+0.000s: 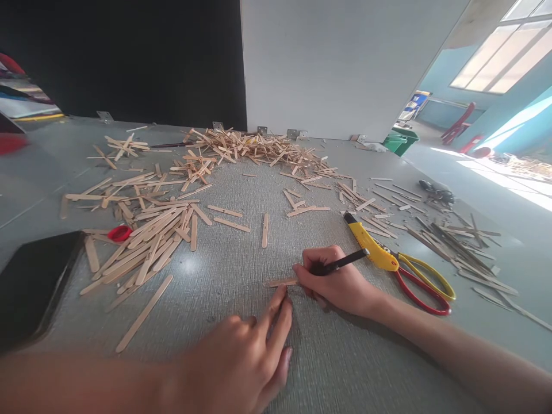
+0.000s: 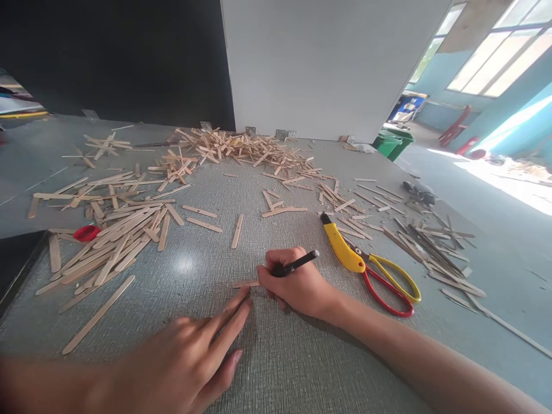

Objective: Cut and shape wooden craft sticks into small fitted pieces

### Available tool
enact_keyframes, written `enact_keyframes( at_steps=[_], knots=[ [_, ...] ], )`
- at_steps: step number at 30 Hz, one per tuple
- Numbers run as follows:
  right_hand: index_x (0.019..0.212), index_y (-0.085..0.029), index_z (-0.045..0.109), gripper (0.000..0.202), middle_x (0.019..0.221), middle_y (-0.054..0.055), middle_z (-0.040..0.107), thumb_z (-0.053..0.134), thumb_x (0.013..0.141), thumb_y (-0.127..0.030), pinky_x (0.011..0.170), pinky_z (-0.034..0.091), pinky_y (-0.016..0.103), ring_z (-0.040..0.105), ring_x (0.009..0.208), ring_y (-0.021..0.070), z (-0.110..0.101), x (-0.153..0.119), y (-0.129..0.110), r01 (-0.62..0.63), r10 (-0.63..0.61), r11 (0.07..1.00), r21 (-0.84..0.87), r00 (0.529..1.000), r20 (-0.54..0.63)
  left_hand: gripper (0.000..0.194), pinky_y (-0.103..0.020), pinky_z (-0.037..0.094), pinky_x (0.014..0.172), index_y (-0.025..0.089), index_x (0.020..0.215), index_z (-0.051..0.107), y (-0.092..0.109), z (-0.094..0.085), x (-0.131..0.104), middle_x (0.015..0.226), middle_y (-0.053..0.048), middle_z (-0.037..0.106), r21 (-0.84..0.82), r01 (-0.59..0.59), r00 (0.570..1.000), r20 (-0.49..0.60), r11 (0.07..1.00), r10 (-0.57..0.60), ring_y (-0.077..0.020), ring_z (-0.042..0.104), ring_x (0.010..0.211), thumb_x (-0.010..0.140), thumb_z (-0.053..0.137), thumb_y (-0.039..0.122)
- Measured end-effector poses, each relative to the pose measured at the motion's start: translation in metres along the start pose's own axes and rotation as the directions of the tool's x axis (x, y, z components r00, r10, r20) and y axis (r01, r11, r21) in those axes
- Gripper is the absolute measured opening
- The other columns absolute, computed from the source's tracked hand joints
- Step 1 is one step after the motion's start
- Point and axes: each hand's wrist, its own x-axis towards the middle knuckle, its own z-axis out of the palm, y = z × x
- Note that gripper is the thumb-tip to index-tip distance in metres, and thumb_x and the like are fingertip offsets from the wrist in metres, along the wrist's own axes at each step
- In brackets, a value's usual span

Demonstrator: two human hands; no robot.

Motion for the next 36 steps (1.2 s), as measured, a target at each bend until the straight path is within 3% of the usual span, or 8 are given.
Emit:
enact_keyframes(
  at_steps=[5,9,12,19,27,32,36],
  knots=[
    [0.059,-0.022,0.051,0.039,0.046,-0.004,0.058,0.072,0.091,-0.029,0.033,0.035,0.018,0.049,0.032,0.0077,-0.002,0.002,-0.003,-0.020,0.021,0.998,0.052,1.000,-0.011,0.052,-0.040,0.069,0.051,-0.010,0.141,0.061,-0.001,0.000,0.001,0.141,-0.036,0.062,-0.002,0.005,1.000,-0.025,1.000,-0.005,-0.0354,0.085,0.085,0.105,0.039,0.020],
    [0.062,-0.023,0.049,0.043,0.049,-0.003,0.061,0.066,0.097,-0.040,0.031,0.031,0.018,0.044,0.030,0.0058,-0.017,0.005,-0.012,-0.001,0.031,0.986,0.168,0.983,-0.180,0.053,-0.038,0.067,0.047,-0.008,0.144,0.060,0.000,0.001,-0.002,0.145,-0.035,0.060,-0.022,0.021,1.000,-0.004,1.000,-0.021,-0.0301,0.083,0.069,0.106,0.039,0.022],
    [0.063,-0.024,0.045,0.045,0.053,-0.003,0.063,0.062,0.100,-0.043,0.031,0.027,0.017,0.042,0.031,0.0041,-0.025,0.005,-0.019,0.038,0.020,0.979,0.199,0.960,-0.281,0.055,-0.039,0.067,0.047,-0.008,0.147,0.057,0.000,0.002,-0.003,0.148,-0.035,0.055,-0.023,0.016,1.000,0.015,1.000,-0.015,-0.0312,0.083,0.070,0.106,0.039,0.024],
    [0.061,-0.022,0.051,0.040,0.048,-0.004,0.061,0.074,0.092,-0.033,0.034,0.037,0.018,0.049,0.033,0.0076,-0.006,0.000,-0.009,-0.024,0.031,0.995,0.101,0.997,-0.069,0.053,-0.040,0.069,0.052,-0.010,0.143,0.059,0.000,0.002,-0.001,0.143,-0.038,0.060,-0.027,0.005,1.000,-0.014,1.000,-0.006,-0.0373,0.084,0.092,0.107,0.035,0.021],
    [0.062,-0.022,0.051,0.040,0.050,-0.004,0.059,0.074,0.093,-0.033,0.035,0.036,0.017,0.050,0.035,0.0075,-0.003,0.000,0.004,-0.037,0.038,0.999,0.027,0.998,-0.046,0.052,-0.039,0.068,0.049,-0.009,0.140,0.063,0.000,0.000,0.000,0.138,-0.036,0.065,-0.023,0.012,0.999,-0.030,1.000,-0.012,-0.0351,0.085,0.082,0.106,0.036,0.020],
    [0.062,-0.023,0.049,0.041,0.049,-0.005,0.058,0.073,0.093,-0.035,0.035,0.035,0.018,0.049,0.034,0.0076,-0.001,0.000,0.004,-0.038,0.038,0.999,0.016,0.998,-0.043,0.054,-0.041,0.069,0.052,-0.006,0.144,0.062,0.001,-0.002,0.002,0.148,-0.036,0.055,-0.066,0.070,0.997,-0.027,0.995,-0.071,-0.0298,0.083,0.068,0.102,0.045,0.024],
    [0.062,-0.023,0.050,0.039,0.049,-0.005,0.058,0.069,0.095,-0.032,0.033,0.033,0.017,0.049,0.034,0.0076,-0.001,0.001,0.004,-0.044,0.044,0.999,0.019,0.998,-0.039,0.056,-0.043,0.070,0.055,-0.006,0.147,0.059,0.001,-0.002,0.003,0.149,-0.034,0.057,-0.091,0.073,0.997,0.014,0.993,-0.072,-0.0331,0.084,0.079,0.100,0.049,0.023]
  ],
)
